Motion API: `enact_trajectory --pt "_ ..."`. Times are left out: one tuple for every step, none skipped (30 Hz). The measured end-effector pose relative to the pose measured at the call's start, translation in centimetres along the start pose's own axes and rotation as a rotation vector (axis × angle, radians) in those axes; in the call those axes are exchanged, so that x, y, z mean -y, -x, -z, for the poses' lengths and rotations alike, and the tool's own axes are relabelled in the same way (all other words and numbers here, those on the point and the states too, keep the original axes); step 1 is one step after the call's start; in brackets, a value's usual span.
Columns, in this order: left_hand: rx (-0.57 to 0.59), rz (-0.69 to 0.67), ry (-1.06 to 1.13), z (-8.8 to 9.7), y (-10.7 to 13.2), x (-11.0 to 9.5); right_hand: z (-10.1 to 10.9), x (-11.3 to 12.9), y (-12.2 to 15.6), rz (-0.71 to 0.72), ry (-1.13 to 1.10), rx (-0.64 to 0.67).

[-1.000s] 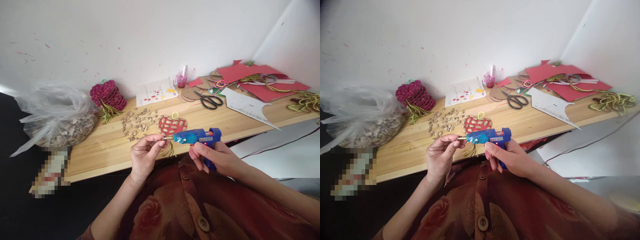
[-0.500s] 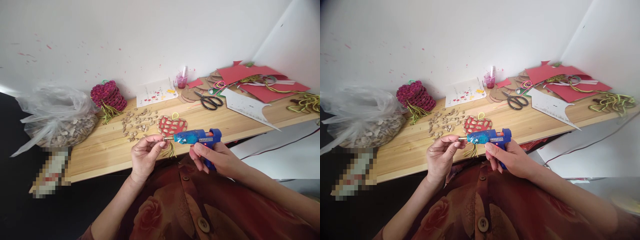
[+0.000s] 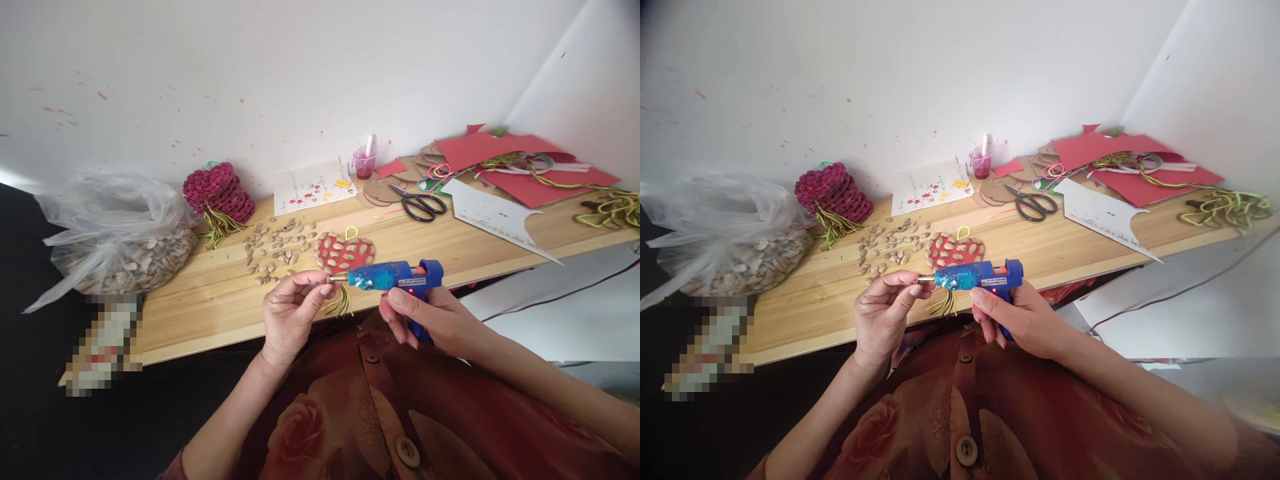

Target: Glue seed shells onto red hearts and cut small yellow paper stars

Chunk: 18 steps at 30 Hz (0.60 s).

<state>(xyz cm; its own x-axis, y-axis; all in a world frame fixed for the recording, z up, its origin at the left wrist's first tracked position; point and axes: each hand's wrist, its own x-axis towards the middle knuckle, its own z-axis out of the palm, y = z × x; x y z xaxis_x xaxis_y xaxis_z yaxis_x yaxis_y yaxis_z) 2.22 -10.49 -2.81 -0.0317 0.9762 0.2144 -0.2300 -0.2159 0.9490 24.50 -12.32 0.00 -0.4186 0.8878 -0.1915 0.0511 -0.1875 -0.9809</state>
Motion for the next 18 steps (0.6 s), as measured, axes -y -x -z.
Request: enact_trajectory --pt "0.002 0.0 0.002 0.0 0.0 -0.01 0.01 -0.01 0.01 0.0 0.003 0.0" --pt "0.004 0.001 0.004 0.0 0.01 -0.02 0.03 -0.03 0.01 0.002 0.004 0.0" --pt "0.003 0.001 0.007 0.01 0.02 -0.04 0.04 -0.05 0.01 0.005 0.005 -0.001" --pt "0.003 0.002 0.01 0.02 0.04 -0.06 0.05 -0.07 0.0 0.007 0.005 -0.004" --pt "0.003 0.003 0.011 0.02 0.05 -0.08 0.06 -0.09 -0.01 0.008 0.004 -0.006" --pt "0.002 0.004 0.013 0.03 0.06 -0.1 0.06 -0.1 -0.02 0.007 0.002 -0.007" --pt "0.002 0.005 0.014 0.03 0.07 -0.12 0.05 -0.1 -0.03 0.006 0.001 -0.007" --pt "0.0 0.003 0.015 0.02 0.07 -0.13 0.05 -0.08 -0.04 0.004 -0.001 -0.007" --pt "0.001 0.002 0.014 0.01 0.06 -0.13 0.04 -0.07 -0.05 0.004 -0.003 -0.006" --pt "0.001 0.0 0.013 0.0 0.05 -0.12 0.03 -0.04 -0.06 0.006 -0.004 -0.005" --pt "0.0 -0.001 0.01 -0.01 0.04 -0.1 0.02 -0.02 -0.08 0.008 -0.003 -0.005" --pt "0.0 0.0 0.005 -0.01 0.03 -0.07 0.02 0.0 -0.09 0.01 -0.003 -0.007" --pt "0.001 0.003 -0.001 -0.01 0.03 -0.05 0.01 0.02 -0.1 0.012 -0.002 -0.008" --pt "0.001 0.005 -0.007 0.01 0.03 -0.02 0.0 0.03 -0.11 0.011 -0.002 -0.009" --pt "0.0 0.006 -0.013 0.03 0.04 0.0 -0.01 0.04 -0.12 0.008 0.001 -0.01" --pt "-0.002 0.005 -0.02 0.04 0.05 0.01 -0.02 0.05 -0.12 0.003 0.005 -0.01" --pt "-0.006 0.005 -0.028 0.06 0.07 0.01 -0.03 0.06 -0.11 0.0 0.011 -0.01" --pt "-0.011 0.004 -0.036 0.06 0.09 -0.01 -0.04 0.07 -0.1 -0.001 0.018 -0.011"
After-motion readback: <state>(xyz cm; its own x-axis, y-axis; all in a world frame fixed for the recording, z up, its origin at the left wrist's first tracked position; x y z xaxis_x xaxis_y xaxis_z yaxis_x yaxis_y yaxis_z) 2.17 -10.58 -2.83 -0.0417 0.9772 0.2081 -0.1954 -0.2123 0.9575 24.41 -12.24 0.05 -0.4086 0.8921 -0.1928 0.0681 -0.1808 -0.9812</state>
